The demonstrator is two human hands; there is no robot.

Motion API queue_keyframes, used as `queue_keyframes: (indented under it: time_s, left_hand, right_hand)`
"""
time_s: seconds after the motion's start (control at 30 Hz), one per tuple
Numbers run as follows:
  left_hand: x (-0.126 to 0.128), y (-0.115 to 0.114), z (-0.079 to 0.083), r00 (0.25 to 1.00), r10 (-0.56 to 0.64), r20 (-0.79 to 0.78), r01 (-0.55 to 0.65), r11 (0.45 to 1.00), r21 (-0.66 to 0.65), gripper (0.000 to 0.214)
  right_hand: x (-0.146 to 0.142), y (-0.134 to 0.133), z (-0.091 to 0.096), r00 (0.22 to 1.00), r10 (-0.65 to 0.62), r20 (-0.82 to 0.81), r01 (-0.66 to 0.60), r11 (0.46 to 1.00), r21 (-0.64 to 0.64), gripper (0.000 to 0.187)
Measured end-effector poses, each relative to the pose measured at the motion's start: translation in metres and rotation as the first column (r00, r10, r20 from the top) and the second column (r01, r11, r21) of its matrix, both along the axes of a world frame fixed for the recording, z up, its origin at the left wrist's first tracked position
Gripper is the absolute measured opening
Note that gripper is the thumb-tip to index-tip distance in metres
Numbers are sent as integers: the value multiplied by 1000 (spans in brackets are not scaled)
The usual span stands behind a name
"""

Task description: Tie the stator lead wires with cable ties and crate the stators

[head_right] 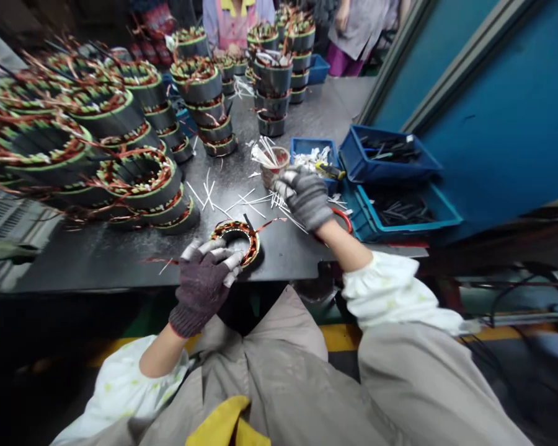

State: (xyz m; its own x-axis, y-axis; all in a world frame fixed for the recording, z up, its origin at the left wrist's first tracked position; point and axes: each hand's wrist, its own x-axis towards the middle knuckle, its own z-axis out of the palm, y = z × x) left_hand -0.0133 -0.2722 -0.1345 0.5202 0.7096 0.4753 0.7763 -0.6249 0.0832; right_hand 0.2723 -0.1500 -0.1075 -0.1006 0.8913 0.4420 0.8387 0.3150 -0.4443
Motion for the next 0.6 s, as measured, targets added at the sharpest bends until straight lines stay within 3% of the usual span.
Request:
queue_keyframes:
  time_s: [0.13,0.3,0.37,0.43,0.47,0.53,0.6]
  left_hand:
    - [0,4,-6,995,-98,37,98,995,-12,29]
    - [-4,9,-12,986,-136,91,134,991,30,25]
    - [-4,10,-13,985,-135,105,132,991,30,23]
    - [-3,10,-14,985,-134,109,132,991,23,23]
    - [-1,10,-14,986,-127,104,126,992,19,23]
    - [2,10,-14,992,-97,87,96,995,16,24]
    - [5,10,-15,995,-60,80,59,998,13,25]
  right_hand:
    - [-17,70,16,990,-112,87,119,989,-83,27]
    - [-47,96,13,983,-76,168,95,990,-107,26]
    - [-42,96,8,998,-36,44,38,998,-56,19]
    - [-29,96,3,980,-5,-199,4,1000,-7,14]
    - [-23,97,2,938,1,-348,-2,1000,-2,12]
    - [-10,101,0,781,-27,-624,-5,999,-49,8]
    - [-1,106,2,617,-72,-784,-31,993,-116,18]
